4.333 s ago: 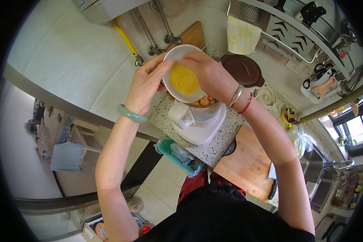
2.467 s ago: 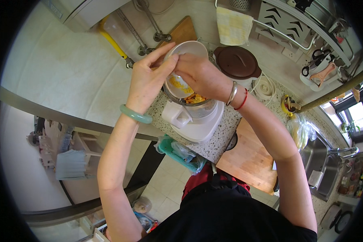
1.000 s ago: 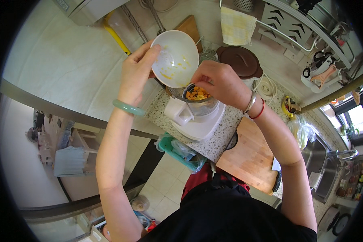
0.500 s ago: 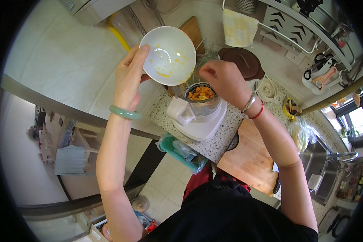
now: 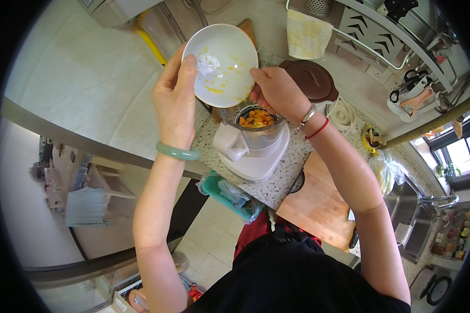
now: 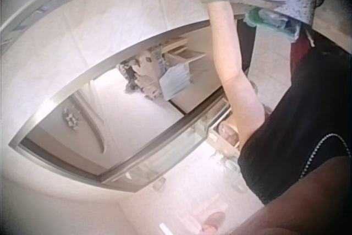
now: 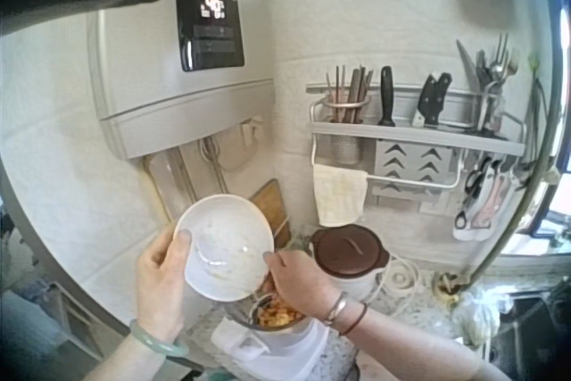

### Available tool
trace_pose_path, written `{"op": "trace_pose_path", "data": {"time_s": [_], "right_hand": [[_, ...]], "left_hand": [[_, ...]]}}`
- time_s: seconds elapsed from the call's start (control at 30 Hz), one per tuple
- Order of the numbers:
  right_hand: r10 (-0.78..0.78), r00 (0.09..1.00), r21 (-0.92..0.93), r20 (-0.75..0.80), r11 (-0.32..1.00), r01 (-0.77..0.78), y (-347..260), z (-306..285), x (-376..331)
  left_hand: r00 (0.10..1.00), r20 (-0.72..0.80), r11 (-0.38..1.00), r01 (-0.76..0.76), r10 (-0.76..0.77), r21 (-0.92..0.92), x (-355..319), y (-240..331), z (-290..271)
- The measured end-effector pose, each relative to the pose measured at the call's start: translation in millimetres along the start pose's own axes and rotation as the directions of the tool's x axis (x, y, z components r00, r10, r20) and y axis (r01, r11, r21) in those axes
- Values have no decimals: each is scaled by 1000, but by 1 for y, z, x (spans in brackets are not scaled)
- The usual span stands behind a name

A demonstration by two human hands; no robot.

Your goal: The person opens a packet of yellow corn kernels and pours them into a white bowl. They rinse the corn under the tap, then transfer it into a blender jar containing chopped orange vegetables. Next, they take a handful of red beans, rinse them in the bowl, and add them to the blender. Finally, they rinse the bowl and place it back in a drawer.

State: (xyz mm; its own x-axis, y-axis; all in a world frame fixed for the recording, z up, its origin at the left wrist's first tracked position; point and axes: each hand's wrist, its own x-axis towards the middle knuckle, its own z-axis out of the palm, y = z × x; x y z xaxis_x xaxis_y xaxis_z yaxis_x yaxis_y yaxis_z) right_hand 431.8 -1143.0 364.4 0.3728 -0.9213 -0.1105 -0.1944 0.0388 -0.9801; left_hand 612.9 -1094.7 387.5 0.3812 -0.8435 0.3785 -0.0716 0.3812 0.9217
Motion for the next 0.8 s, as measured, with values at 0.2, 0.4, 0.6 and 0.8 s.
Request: {"op": "trace_pose_path", "data": {"time_s": [0.2,0.4,0.6,0.8], "right_hand": [[134,987,199,94,968,-150,-2,0,-3],[140,928,432,346,854,-290,1,1,-3],[136,879,315,457,899,-303,-2,-8,-5],[-406,913,-334,-31,865,374,-17,-9,-22]], "left_hand": [[998,-29,996,-61,59,-58,-4,0,10],[974,-23,974,-226,226,27,-5,4,17],[968,8,966,-253,253,60,-8,8,25],[978,-97,982,-188,186,-9,11,-2,3]]}}
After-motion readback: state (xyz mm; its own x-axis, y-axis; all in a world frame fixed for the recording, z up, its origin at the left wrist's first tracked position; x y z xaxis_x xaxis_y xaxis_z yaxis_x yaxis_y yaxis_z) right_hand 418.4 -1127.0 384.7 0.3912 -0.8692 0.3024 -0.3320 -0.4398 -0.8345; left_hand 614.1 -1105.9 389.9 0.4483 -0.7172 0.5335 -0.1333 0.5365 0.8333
